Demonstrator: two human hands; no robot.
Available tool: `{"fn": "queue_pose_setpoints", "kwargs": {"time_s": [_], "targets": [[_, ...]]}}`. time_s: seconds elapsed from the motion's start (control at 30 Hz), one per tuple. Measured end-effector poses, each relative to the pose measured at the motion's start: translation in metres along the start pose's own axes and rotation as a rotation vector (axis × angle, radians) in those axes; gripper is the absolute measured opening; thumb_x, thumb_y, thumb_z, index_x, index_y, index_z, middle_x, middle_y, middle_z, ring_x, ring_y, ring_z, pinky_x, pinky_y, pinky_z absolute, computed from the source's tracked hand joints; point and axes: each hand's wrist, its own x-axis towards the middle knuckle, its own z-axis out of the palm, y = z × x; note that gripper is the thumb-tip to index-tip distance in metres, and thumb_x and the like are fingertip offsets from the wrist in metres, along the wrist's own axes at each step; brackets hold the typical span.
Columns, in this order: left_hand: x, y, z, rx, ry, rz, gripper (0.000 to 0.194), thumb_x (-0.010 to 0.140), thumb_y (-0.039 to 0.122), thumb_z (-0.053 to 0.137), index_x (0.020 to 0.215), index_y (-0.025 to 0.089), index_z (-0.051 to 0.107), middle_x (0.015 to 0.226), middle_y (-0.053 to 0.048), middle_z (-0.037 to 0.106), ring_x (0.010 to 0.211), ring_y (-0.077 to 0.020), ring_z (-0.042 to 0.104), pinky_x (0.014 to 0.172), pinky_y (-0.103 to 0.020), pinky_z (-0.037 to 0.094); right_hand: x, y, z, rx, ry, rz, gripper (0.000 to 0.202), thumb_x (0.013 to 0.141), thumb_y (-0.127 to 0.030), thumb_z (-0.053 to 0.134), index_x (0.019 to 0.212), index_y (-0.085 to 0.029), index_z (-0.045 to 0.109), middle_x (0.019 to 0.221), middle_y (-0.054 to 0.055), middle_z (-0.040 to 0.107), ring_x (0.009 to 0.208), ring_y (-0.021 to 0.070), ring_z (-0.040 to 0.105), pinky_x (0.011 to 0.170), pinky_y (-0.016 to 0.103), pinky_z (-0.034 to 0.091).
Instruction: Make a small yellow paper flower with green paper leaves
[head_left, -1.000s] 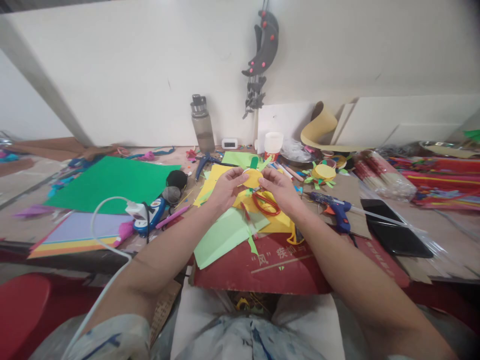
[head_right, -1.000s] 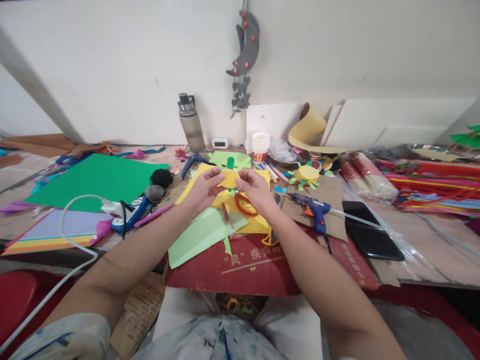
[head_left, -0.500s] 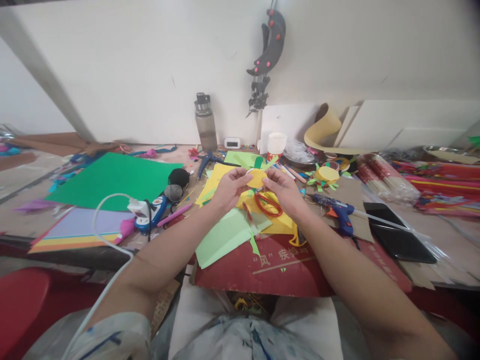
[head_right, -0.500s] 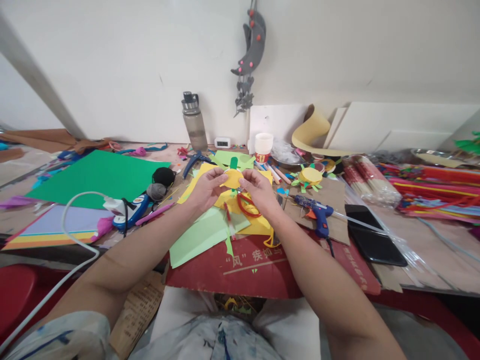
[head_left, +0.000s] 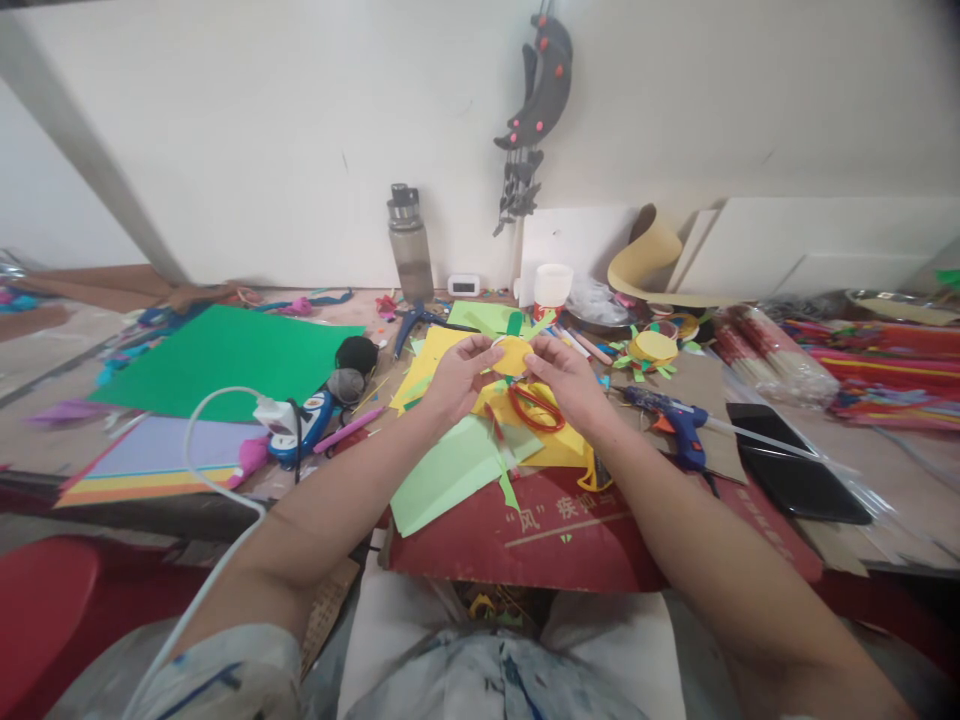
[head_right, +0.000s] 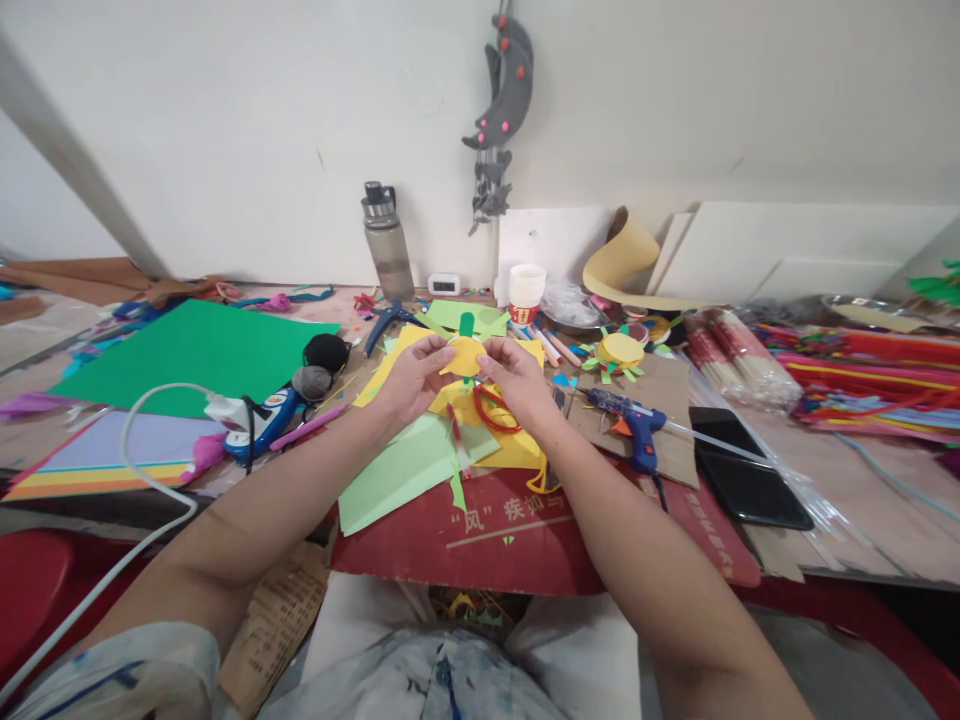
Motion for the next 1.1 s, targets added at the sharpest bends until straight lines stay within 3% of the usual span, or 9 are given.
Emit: {"fn": "queue_pose_setpoints", "kwargs": {"time_s": [0.73,0.9,1.1], "targets": [[-0.0002,0.0001,0.0004,-0.01,-0.009,-0.037,0.048,0.051,0.03,0.098,0.073,0.014,0.06,0.075,0.002,0.067,0.069,-0.0098,0.064,0.066,-0.025,0.057,0.0022,0.0043,-0.0031,-0.033,0.004,0.0,0.035,0.073,-0.047,0.078,0.088,-0.021,0.061,0.081,-0.001,0.059,0.067,0.0124,0.052,0.069,0.032,0.048],[-0.0015,0.003,0.0011,-0.011,-0.022,-0.037,0.046,0.058,0.037,0.095,0.081,0.014,0.062,0.082,-0.001,0.069,0.073,-0.0109,0.066,0.064,-0.025,0.057,0.0029,0.005,-0.0046,-0.045,0.004,-0.001,0.035,0.073,-0.048,0.078,0.086,-0.021,0.061,0.079,-0.002,0.058,0.067,0.0122,0.052,0.069,0.031,0.047],[0.0013,0.0004,-0.0006,0.032,0.007,-0.003,0.05,0.055,0.029,0.097,0.088,0.015,0.063,0.086,0.001,0.069,0.074,-0.0106,0.066,0.066,-0.026,0.057,0.0027,0.0044,-0.0044,-0.073,0.0,-0.001,0.039,0.074,-0.054,0.076,0.088,-0.021,0.059,0.081,-0.002,0.058,0.07,0.013,0.053,0.07,0.03,0.048]]}}
